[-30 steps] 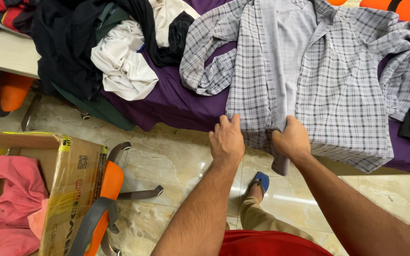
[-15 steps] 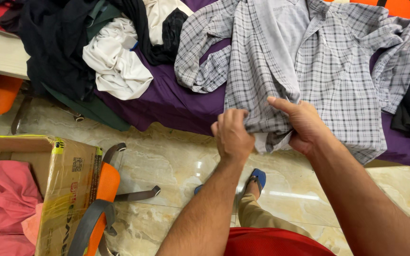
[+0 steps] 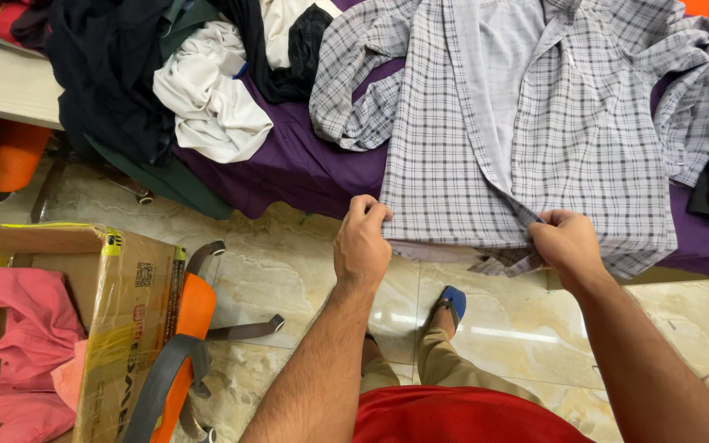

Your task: The person folds a checkered shirt on a purple-covered table. They lay the shirt flat, button the front, fold the sleeves inward, fold the sides, and then fold the shirt in half before placing it on a stack of folded clothes.

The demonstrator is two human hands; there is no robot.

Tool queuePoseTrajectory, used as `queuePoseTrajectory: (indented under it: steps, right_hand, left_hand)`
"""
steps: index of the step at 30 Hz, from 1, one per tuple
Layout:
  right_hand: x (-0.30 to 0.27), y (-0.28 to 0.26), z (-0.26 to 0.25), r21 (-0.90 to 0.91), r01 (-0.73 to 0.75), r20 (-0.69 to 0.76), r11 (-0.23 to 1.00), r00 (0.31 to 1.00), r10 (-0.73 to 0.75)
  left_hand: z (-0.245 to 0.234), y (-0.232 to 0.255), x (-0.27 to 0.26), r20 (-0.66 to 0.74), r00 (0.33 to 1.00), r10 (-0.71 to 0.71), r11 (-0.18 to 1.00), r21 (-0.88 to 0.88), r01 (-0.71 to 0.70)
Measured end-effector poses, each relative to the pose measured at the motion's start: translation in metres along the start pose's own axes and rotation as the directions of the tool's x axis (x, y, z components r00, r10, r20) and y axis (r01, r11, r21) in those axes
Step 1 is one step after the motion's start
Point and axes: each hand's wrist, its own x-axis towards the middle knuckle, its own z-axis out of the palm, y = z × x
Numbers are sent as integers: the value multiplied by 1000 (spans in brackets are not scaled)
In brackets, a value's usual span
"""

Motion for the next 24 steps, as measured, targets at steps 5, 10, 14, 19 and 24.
queuePoseTrajectory:
  steps: [5, 10, 14, 19, 24]
  right_hand:
    - [2, 20, -11, 609, 139, -8, 781, 986, -169]
    - [-18, 50, 23, -112, -187, 99, 976, 975, 198]
    - [-24, 45, 27, -333, -204, 156, 921, 951, 267]
    - [-13, -2, 9, -545, -106, 26, 832, 989, 143]
    - [6, -36, 10, -396, 145, -8, 907, 987, -162]
  left_hand:
    - [1, -5, -2, -38, 999, 12, 996, -86, -16]
    - [-3, -11, -2, 123, 984, -129, 991, 32, 126]
    - [-5, -13, 1, 314, 910, -270, 948, 251, 195]
    - [2, -1, 10, 349, 859, -375, 895, 379, 237]
    - [31, 22, 40, 226, 974, -15, 992, 126, -14]
